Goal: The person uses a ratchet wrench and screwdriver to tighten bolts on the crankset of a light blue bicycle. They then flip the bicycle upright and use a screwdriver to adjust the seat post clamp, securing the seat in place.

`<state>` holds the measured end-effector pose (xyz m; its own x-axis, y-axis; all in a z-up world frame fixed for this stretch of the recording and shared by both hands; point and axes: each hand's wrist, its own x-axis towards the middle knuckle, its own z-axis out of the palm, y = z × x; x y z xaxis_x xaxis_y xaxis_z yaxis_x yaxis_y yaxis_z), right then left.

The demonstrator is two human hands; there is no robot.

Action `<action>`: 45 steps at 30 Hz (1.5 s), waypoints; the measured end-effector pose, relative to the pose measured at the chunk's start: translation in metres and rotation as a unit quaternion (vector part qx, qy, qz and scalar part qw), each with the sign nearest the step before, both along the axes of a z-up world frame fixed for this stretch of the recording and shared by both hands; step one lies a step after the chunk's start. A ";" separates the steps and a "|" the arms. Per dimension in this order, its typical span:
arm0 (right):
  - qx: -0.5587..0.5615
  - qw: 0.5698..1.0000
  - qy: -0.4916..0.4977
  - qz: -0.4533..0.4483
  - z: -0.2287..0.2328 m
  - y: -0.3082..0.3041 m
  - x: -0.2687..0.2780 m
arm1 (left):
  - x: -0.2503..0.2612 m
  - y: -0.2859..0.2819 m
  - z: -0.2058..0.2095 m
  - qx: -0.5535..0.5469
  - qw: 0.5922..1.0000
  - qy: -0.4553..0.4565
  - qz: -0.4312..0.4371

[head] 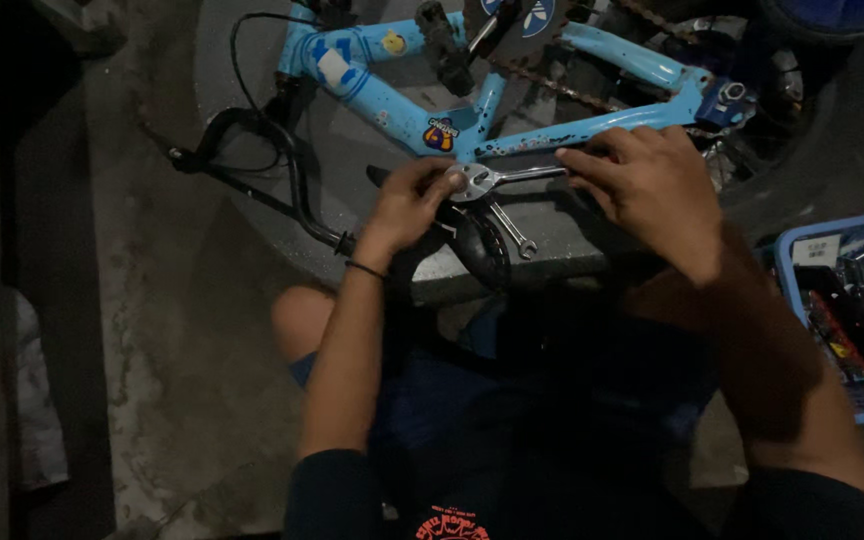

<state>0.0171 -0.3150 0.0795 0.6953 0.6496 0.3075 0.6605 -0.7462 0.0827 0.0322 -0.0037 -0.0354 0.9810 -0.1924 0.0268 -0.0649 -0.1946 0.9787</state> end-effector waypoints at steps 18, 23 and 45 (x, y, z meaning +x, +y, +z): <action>0.043 0.963 0.219 -0.153 -0.018 0.034 -0.076 | 0.009 -0.005 0.020 0.098 0.995 -0.026 -0.002; 0.144 0.958 0.163 -0.189 -0.045 0.059 -0.104 | 0.012 -0.003 0.019 0.070 0.997 -0.024 -0.028; 0.537 0.567 0.604 -0.159 -0.111 0.029 -0.073 | -0.061 -0.073 -0.052 -0.107 0.878 -0.390 0.257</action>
